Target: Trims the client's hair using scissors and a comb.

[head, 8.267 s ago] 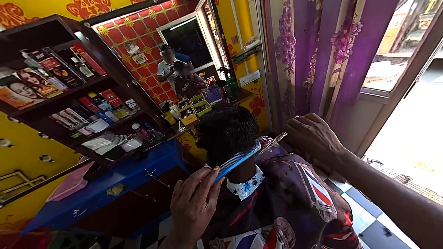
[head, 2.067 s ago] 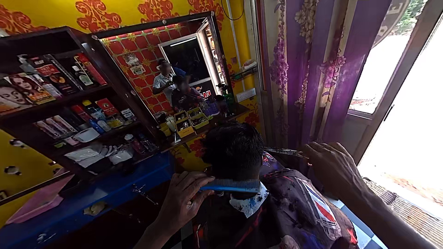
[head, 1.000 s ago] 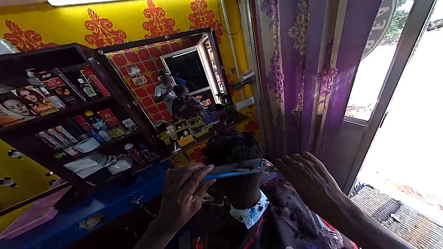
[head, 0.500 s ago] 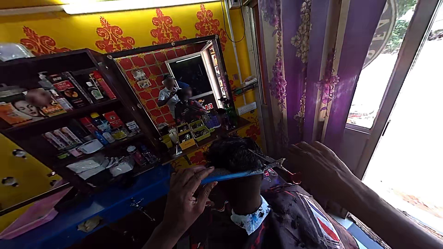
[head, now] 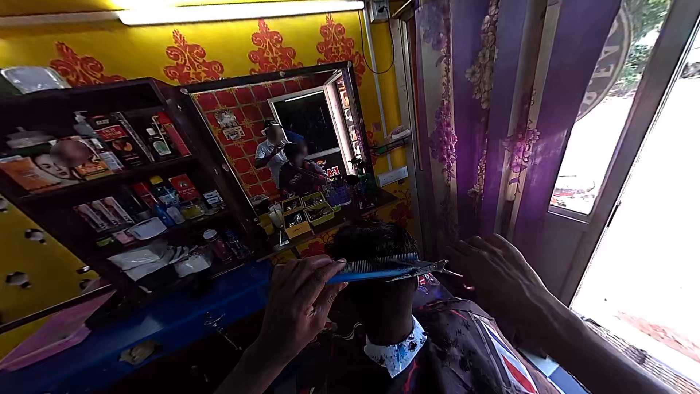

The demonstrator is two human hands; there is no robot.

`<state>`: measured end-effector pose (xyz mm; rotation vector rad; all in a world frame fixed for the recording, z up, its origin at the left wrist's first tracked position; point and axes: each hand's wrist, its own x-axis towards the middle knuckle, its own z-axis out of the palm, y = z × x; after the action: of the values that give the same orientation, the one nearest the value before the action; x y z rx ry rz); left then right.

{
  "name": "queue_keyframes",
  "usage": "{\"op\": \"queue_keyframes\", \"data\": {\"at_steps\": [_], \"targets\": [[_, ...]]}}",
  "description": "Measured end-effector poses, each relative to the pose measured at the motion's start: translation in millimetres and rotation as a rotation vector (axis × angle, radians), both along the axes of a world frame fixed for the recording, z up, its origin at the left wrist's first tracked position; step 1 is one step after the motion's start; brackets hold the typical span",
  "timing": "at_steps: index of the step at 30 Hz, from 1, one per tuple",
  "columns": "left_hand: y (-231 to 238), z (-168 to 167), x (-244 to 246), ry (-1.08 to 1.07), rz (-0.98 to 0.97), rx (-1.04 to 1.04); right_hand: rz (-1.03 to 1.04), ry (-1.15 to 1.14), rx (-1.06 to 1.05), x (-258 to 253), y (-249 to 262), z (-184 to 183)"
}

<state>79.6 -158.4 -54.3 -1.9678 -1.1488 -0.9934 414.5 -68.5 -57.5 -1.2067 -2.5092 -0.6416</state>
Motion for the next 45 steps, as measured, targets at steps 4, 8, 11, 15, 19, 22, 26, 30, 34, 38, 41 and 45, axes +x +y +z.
{"op": "queue_keyframes", "data": {"at_steps": [4,8,11,15,19,22,26,30,34,38,41,45], "targets": [[1,1,1,-0.017,0.001,-0.006,0.076,0.053,0.078,-8,-2,-3],[-9,-16,7,-0.042,-0.017,-0.01,0.083,0.141,0.13,2,0,-8],[-19,-39,5,0.152,-0.057,-0.09,0.055,0.261,0.171,18,5,-4],[-14,-34,-4,0.009,-0.01,-0.147,0.11,0.241,0.243,34,22,6],[3,0,-11,-0.17,0.076,-0.181,0.223,0.126,0.147,36,39,18],[17,11,-15,-0.179,0.102,-0.165,0.187,0.05,0.011,27,44,31],[27,14,-16,-0.152,0.102,-0.095,0.077,-0.044,-0.201,12,50,50],[29,13,-16,-0.126,0.077,-0.026,0.084,-0.157,-0.294,-1,54,60],[27,16,-16,-0.106,0.024,0.009,0.167,-0.194,-0.232,-17,46,68],[23,23,-14,-0.073,0.034,-0.015,0.264,-0.132,-0.087,-11,44,69],[22,25,-14,-0.076,0.022,-0.027,0.144,-0.124,-0.16,-2,45,76],[22,25,-16,-0.081,-0.013,-0.041,0.175,-0.175,-0.154,-11,46,74]]}}
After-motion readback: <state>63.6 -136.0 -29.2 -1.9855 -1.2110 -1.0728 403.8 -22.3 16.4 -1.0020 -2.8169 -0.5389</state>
